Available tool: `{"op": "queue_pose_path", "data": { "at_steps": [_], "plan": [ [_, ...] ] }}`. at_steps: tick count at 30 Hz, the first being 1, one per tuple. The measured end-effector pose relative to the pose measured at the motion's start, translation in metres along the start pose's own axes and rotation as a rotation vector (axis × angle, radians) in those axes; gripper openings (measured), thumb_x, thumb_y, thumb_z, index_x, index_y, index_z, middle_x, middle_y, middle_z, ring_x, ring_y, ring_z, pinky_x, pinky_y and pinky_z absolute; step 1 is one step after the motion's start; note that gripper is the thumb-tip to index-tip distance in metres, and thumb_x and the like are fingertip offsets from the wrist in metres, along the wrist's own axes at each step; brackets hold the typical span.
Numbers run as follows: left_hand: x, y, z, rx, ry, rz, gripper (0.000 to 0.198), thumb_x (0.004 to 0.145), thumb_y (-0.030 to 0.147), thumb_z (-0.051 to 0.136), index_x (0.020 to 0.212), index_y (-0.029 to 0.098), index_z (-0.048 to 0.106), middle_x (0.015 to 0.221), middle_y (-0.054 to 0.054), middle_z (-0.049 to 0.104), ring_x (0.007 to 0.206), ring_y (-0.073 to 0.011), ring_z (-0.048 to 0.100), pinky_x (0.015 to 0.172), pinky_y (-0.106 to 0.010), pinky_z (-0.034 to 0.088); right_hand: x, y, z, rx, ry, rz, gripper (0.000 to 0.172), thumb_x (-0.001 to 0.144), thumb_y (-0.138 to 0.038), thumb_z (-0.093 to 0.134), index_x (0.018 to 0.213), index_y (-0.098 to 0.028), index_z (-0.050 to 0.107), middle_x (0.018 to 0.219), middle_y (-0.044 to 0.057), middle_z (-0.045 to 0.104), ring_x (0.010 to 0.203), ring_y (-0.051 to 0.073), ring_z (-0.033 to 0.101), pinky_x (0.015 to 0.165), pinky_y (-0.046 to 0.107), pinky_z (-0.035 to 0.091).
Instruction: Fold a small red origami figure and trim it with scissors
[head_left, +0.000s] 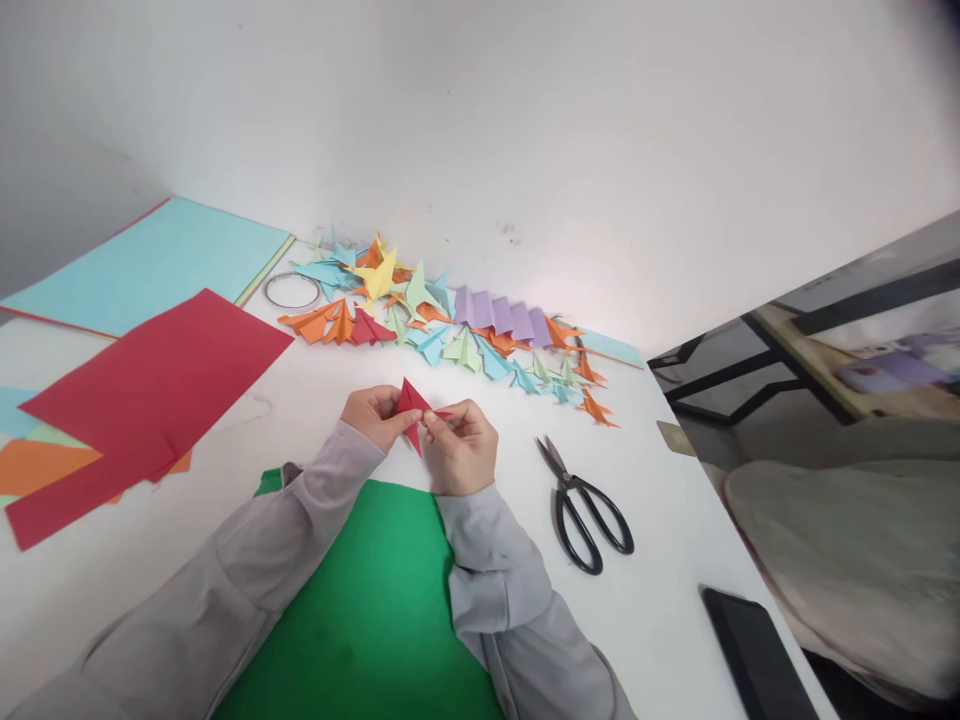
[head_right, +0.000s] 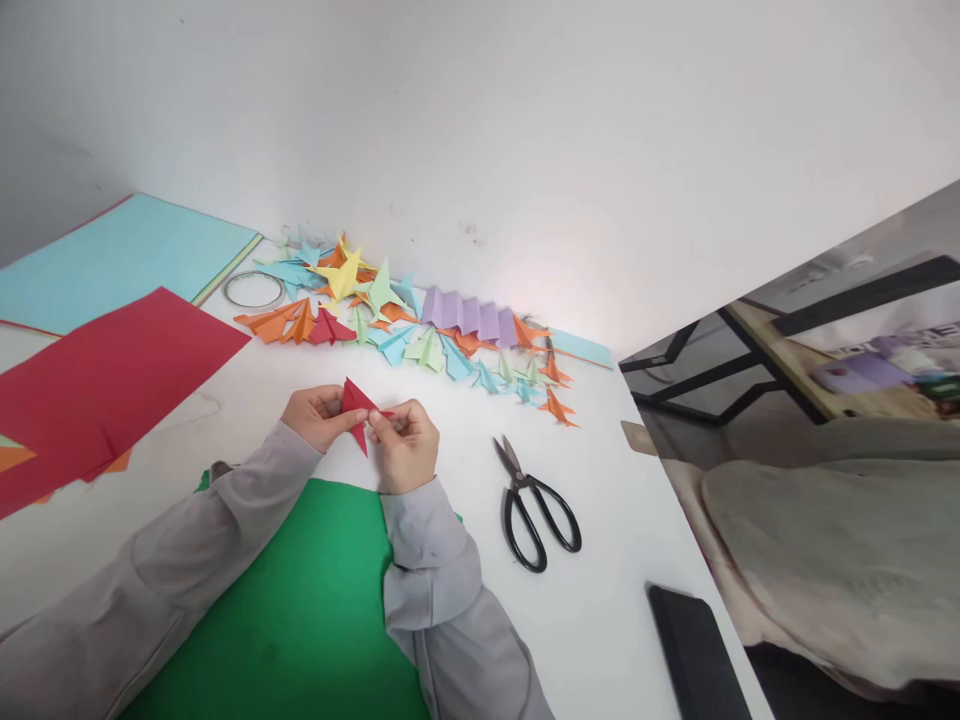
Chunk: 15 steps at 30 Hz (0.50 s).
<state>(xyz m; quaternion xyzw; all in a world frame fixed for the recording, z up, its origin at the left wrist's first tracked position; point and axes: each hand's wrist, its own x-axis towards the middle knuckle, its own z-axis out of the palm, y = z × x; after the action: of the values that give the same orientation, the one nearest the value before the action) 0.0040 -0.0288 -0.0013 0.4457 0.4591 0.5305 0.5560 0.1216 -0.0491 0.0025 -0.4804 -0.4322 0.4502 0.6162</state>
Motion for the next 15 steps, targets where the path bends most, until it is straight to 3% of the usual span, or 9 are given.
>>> {"op": "queue_pose_path", "data": {
  "at_steps": [6, 15],
  "plan": [
    [0.004, -0.004, 0.001, -0.076, 0.032, -0.039, 0.021, 0.046, 0.027, 0.076, 0.056, 0.013, 0.063, 0.051, -0.001, 0.064, 0.046, -0.0113, 0.055, 0.046, -0.023, 0.044, 0.001, 0.002, 0.000, 0.028, -0.027, 0.050, 0.029, 0.060, -0.029, 0.075, 0.062, -0.019, 0.049, 0.042, -0.007, 0.056, 0.038, 0.009, 0.048, 0.042, 0.022, 0.036],
    [0.000, 0.009, 0.001, -0.109, 0.016, -0.130, 0.029, 0.045, 0.027, 0.079, 0.065, 0.011, 0.064, 0.055, -0.003, 0.066, 0.047, -0.0122, 0.058, 0.048, -0.024, 0.047, 0.004, 0.005, -0.002, 0.171, -0.092, 0.143, 0.036, 0.059, -0.027, 0.076, 0.088, -0.019, 0.056, 0.046, -0.009, 0.057, 0.038, 0.009, 0.051, 0.043, 0.022, 0.040]
  ]
}}
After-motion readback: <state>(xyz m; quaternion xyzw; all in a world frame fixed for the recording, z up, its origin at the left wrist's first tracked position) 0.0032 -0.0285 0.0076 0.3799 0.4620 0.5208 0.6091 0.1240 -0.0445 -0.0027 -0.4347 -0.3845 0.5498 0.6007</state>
